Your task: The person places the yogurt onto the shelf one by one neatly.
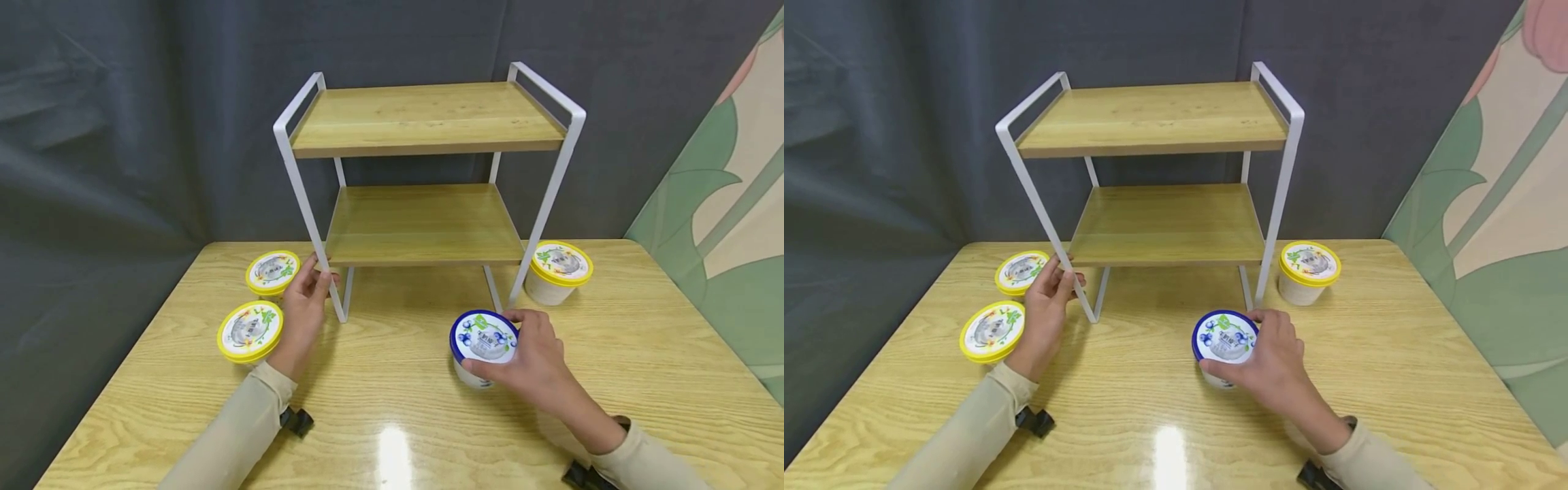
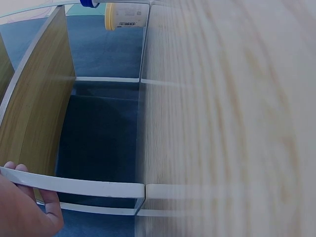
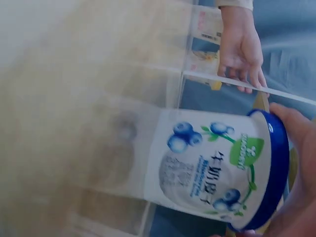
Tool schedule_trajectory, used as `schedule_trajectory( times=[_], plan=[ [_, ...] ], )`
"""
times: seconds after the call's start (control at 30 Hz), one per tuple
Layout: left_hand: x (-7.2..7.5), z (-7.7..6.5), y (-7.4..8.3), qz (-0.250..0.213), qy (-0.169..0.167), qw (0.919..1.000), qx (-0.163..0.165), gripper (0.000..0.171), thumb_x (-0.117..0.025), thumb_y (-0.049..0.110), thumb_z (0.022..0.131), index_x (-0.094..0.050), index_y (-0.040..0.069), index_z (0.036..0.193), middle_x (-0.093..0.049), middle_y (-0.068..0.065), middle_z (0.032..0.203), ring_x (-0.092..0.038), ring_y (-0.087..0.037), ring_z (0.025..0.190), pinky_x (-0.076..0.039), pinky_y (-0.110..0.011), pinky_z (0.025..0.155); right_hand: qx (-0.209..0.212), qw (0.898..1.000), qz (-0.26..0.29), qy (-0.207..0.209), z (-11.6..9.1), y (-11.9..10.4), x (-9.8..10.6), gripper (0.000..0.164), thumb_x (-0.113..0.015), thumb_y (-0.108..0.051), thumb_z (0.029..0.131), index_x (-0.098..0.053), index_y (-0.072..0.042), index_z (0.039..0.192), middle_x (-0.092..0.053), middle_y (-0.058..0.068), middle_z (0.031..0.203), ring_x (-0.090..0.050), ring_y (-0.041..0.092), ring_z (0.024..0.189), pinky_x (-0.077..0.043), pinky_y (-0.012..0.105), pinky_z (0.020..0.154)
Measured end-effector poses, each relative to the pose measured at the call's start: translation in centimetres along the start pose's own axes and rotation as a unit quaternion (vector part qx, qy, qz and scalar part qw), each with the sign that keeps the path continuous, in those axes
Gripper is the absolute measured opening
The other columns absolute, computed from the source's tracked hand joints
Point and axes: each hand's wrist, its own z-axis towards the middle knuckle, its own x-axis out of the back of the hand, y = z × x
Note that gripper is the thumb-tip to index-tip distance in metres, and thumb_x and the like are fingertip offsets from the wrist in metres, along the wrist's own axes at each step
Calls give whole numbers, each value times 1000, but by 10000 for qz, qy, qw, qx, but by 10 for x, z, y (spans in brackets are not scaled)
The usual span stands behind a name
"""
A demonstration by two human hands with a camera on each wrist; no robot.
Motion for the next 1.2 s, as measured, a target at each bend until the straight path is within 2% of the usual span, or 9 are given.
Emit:
schedule_trajectory(
  times=[0.17, 0.33, 0.4, 0.5, 0.67, 0.8, 0.97, 1.07, 1.2],
  plan=[
    [1, 0, -1, -20, 20, 10000, 3, 38, -53, 16, 102, -55, 9, 139, -62, 7, 90, -64, -13, 97, -51, -21, 85, -447, 9989, 105, -64, 1, -4, -2, 104, -87, -55, 66, -34, 2, 135, -37, 24, 131, -38, 37, 115, -27, 48, 86],
    [2, 1, -2, -12, 1, 10000, 7, 37, -53, 17, 102, -55, 9, 139, -62, 6, 91, -64, -15, 99, -51, -21, 85, -663, 9931, 681, -688, 4, -4, 11, 102, -82, -50, 76, -28, -1, 148, -28, 26, 146, -31, 41, 128, -33, 55, 94],
    [2, 1, -2, -11, -21, 10000, -4, 37, -53, 17, 102, -55, 10, 139, -62, 7, 91, -64, -16, 100, -51, -21, 85, -356, 9903, 907, -992, 5, -2, 21, 97, -80, -45, 81, -28, -6, 152, -27, 24, 150, -30, 42, 132, -37, 58, 96],
    [2, 1, -2, -16, -43, 10000, -24, 37, -53, 17, 102, -55, 10, 139, -62, 7, 91, -64, -17, 100, -51, -21, 86, 733, 9827, 935, -1423, 7, 5, 35, 92, -83, -39, 79, -33, -15, 152, -29, 17, 154, -29, 41, 138, -38, 68, 97],
    [1, 1, -3, -19, -29, 10000, 2, 37, -53, 17, 102, -56, 10, 139, -63, 6, 91, -64, -16, 100, -51, -21, 86, 2165, 9523, 853, -1975, 12, 19, 47, 103, -90, -32, 72, -28, -27, 154, -25, 12, 159, -19, 45, 145, -29, 80, 97],
    [1, 1, -3, 2, 14, 10000, 19, 36, -53, 15, 103, -56, 10, 139, -62, 6, 91, -65, -15, 99, -52, -21, 86, 2358, 9461, 855, -2049, 16, 24, 48, 105, -88, -26, 76, -21, -31, 156, -29, 5, 160, -29, 36, 144, -35, 65, 107],
    [1, 1, -3, 15, 3, 10000, 16, 36, -52, 14, 103, -56, 11, 138, -62, 6, 91, -65, -14, 99, -51, -21, 86, 2500, 9444, 802, -1981, 20, 30, 45, 98, -84, -26, 81, -23, -24, 157, -32, 3, 160, -38, 8, 138, -37, 22, 108],
    [1, 2, -3, 20, -14, 10000, 19, 36, -52, 15, 103, -56, 11, 138, -62, 7, 91, -64, -16, 100, -51, -22, 86, 2410, 9477, 890, -1895, 22, 32, 40, 96, -85, -28, 80, -26, -20, 156, -35, 4, 157, -41, 5, 133, -40, 21, 104],
    [1, 1, -2, 50, -23, 10000, 15, 35, -52, 15, 103, -56, 12, 138, -61, 9, 90, -64, -17, 100, -51, -22, 87, 2219, 9525, 1020, -1819, 23, 32, 33, 98, -86, -28, 79, -25, -21, 155, -37, 7, 154, -46, 20, 127, -46, 29, 98]
  ],
)
